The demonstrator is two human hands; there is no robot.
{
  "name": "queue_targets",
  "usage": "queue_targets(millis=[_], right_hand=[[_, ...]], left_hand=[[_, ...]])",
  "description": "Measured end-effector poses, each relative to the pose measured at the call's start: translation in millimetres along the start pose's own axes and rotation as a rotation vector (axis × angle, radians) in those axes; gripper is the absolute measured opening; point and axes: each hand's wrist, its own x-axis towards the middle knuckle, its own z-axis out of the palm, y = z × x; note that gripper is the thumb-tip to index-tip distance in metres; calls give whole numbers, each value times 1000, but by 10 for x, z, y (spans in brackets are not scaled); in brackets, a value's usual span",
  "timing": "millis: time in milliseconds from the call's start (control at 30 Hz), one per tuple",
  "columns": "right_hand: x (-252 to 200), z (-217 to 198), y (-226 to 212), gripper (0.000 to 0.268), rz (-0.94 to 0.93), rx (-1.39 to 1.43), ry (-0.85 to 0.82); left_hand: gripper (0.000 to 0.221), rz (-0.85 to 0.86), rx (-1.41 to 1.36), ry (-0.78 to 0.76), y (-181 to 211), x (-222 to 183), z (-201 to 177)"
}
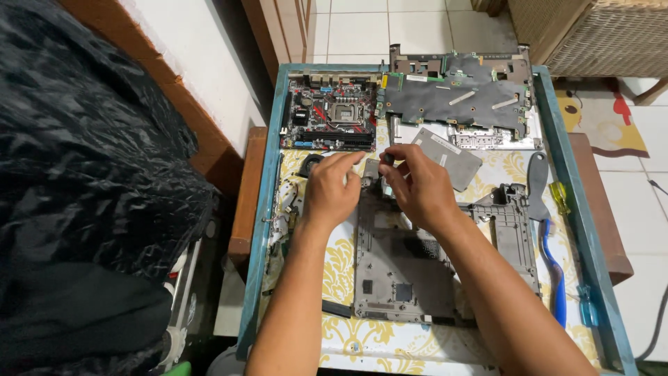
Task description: The person uses a screwdriver to remove screws from a disassembled laptop chassis on a work tray, then holds the chassis up and brushes its underside, edges and openings with a toothbrush, rotating it to clean different sides.
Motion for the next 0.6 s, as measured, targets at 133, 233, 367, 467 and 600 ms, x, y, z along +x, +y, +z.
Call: queue_targets(millis=[133,233,367,467,600], right_hand=[[1,18,-9,27,18,134,-27],[36,-33,-34,24,56,262,-18],[62,-198,43,24,-29,457,168],[-19,-432,37,26,-53,473,176],[-378,-635,299,29,-2,360,147]], left_hand=[[32,-19,107,0,-90,8,-69],[31,-134,132,-61,93,57,-343],[30,-273,182,-93,69,54,-552],[31,-283,372,-129,-138,-29,-557],[38,-346,511,-127,-323,-203,-475]])
